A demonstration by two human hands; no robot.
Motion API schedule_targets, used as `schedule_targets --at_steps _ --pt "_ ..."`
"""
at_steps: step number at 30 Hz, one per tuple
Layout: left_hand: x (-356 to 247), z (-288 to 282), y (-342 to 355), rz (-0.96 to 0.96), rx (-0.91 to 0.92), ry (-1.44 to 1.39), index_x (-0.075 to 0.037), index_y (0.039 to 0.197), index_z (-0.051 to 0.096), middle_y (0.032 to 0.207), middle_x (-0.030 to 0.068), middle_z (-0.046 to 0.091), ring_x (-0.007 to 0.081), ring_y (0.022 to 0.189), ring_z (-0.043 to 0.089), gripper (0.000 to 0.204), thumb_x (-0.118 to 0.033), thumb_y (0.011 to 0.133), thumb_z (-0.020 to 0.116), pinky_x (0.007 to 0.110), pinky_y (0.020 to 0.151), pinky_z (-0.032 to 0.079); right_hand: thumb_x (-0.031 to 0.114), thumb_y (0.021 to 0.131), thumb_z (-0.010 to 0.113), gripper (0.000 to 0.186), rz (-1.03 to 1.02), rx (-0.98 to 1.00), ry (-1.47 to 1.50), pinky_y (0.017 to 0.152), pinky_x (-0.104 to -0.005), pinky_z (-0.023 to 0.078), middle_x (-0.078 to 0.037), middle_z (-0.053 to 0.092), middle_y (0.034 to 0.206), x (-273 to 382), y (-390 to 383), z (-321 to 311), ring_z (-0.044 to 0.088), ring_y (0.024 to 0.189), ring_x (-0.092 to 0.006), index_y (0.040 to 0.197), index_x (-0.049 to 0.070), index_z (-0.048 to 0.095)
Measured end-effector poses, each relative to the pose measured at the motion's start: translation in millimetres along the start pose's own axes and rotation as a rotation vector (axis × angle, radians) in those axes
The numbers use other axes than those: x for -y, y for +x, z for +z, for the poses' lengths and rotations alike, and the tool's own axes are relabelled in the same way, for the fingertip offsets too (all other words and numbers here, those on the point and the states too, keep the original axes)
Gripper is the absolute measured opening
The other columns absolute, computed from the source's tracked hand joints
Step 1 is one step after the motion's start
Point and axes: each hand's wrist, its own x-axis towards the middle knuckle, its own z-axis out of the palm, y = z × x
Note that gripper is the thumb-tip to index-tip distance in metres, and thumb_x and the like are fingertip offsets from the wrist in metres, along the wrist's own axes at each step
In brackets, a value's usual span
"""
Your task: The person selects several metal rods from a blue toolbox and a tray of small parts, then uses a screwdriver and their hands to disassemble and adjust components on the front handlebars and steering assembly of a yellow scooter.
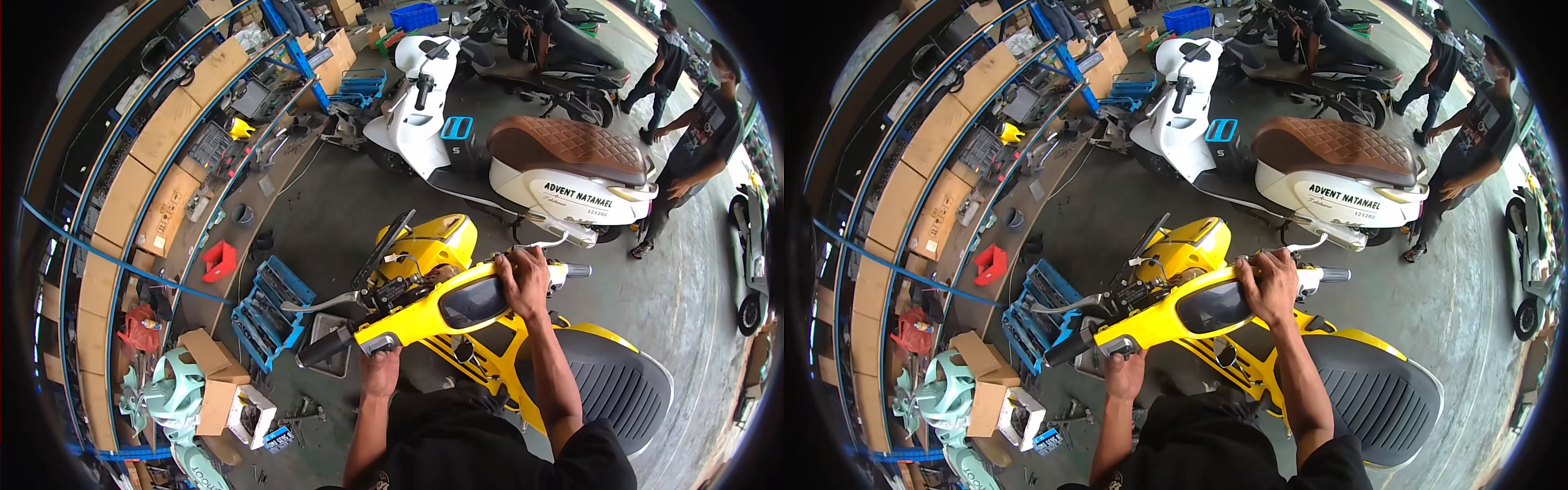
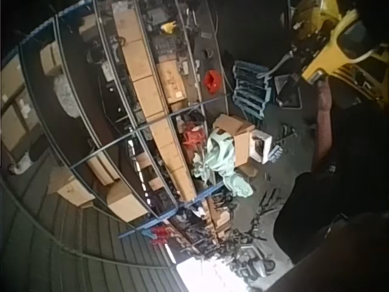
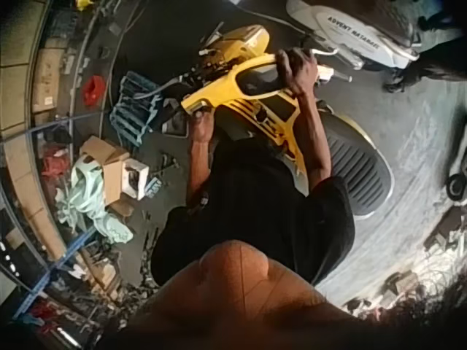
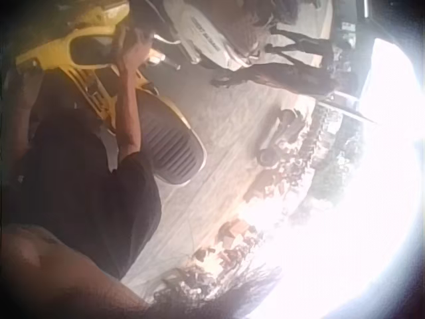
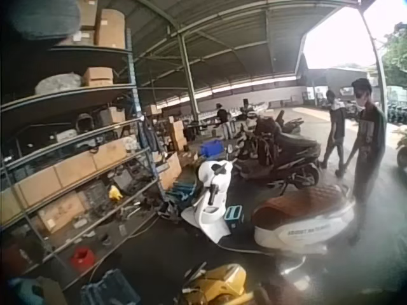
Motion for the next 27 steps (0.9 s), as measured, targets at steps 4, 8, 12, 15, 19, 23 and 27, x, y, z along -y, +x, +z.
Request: schedule_targets --at_steps 4,8,12,15,19,23,27 --pt "-20 25 -48 0.065 0.102 0.047 -0.008 0.144 0.036 0.149 0.0153 0.038 0.0298 0.139 0.037 0.095 -0.029 0.068 0.088 0.048 0.115 0.029 0.021 0.083 0.066 0.024 0.002 0.002 0.099 0.065 -0.0416 0.038 -0.012 0.052 0.066 8 -29 -20 0.047 0.067 -0.0308 0.070 0.003 0.057" --pt "-17 33 -67 0.081 0.103 0.002 -0.011 0.146 0.032 0.151 0.0159 0.034 0.0323 0.141 0.032 0.096 -0.035 0.070 0.086 0.051 0.116 0.027 0.013 0.079 0.061 0.017 0.021 -0.003 0.182 0.060 -0.0420 0.036 -0.012 0.049 0.064 5 -79 -37 0.046 0.062 -0.0315 0.069 0.003 0.053" --pt "1 24 -86 0.131 0.117 -0.049 -0.016 0.150 0.027 0.155 0.0132 0.028 0.0383 0.143 0.026 0.096 -0.061 0.078 0.072 0.056 0.117 0.023 0.015 0.085 0.055 0.017 0.045 0.035 0.291 0.060 -0.0419 0.037 -0.014 0.051 0.066 -3 -117 -37 0.047 0.062 -0.0328 0.075 0.001 0.055" --pt "11 13 -92 0.128 0.066 0.032 -0.016 0.144 0.031 0.149 0.0145 0.034 0.0404 0.142 0.027 0.094 -0.065 0.075 0.071 0.058 0.116 0.024 0.017 0.088 0.055 0.020 0.175 0.186 0.343 0.063 -0.0429 0.040 -0.017 0.054 0.071 -18 -134 -33 0.051 0.067 -0.0348 0.078 0.000 0.055" --pt "3 14 -88 0.125 0.059 0.036 -0.015 0.133 0.036 0.140 0.0141 0.041 0.0391 0.141 0.030 0.087 -0.055 0.070 0.080 0.057 0.117 0.024 0.028 0.090 0.063 0.030 0.424 0.670 0.395 0.068 -0.0383 0.048 -0.017 0.065 0.081 -20 -107 -45 0.062 0.074 -0.0303 0.088 -0.002 0.064" --pt "4 9 -83 0.139 0.098 -0.020 -0.013 0.131 0.039 0.137 0.0151 0.042 0.0397 0.140 0.031 0.086 -0.047 0.068 0.086 0.056 0.117 0.025 0.032 0.088 0.066 0.030 0.210 0.829 0.359 0.076 -0.0413 0.051 -0.017 0.069 0.088 -6 -58 -43 0.066 0.085 -0.0334 0.092 0.002 0.069" --pt "11 14 -79 0.148 0.104 -0.028 -0.012 0.131 0.039 0.137 0.0165 0.043 0.0401 0.138 0.034 0.086 -0.047 0.068 0.085 0.055 0.116 0.028 0.032 0.086 0.067 0.036 -0.021 0.922 0.193 0.088 -0.0427 0.049 -0.018 0.069 0.103 -11 -45 -10 0.063 0.099 -0.0362 0.107 0.003 0.067"
